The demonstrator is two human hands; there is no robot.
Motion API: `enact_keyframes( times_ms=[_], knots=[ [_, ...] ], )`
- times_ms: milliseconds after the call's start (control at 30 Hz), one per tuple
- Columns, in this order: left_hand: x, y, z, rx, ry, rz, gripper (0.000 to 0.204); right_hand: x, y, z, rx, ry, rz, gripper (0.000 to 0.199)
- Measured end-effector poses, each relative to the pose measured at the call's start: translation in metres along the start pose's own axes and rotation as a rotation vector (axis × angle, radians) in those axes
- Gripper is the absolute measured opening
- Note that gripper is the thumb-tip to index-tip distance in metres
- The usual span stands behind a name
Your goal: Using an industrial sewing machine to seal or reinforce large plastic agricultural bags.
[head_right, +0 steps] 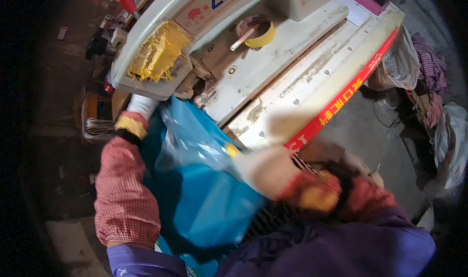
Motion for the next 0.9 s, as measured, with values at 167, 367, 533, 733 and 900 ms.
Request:
enact_keyframes(
  times_ms=[167, 367, 533, 733, 900],
  knots=[
    [-0.004, 0.060, -0.078, 0.181, 0.471, -0.197, 0.032, 0.009, 0.134, 0.000, 0.092, -0.165, 0.032, 0.018],
    [-0.159, 0.009, -0.035, 0.622, 0.603, 0.142, 0.016, -0.021, 0.143, -0.017, 0.092, -0.023, -0.125, 0.020],
    [-0.298, -0.025, -0.002, 0.632, 0.508, 0.460, 0.023, -0.015, 0.155, -0.007, 0.480, 0.120, -0.394, 0.029],
    [-0.308, -0.074, 0.055, 1.279, 0.588, 0.465, 0.082, -0.001, 0.165, 0.021, 0.297, 0.033, -0.713, 0.030],
    [-0.328, -0.094, 0.015, 1.784, 0.445, 0.104, 0.061, 0.003, 0.156, 0.020, 0.301, 0.036, -0.898, 0.026]
  ],
)
Point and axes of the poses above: each hand's wrist, its own y-axis towards the middle knuckle, its own z-axis out of the palm, x = y × z, the point moved 9 cm from there along y, towards the middle knuckle
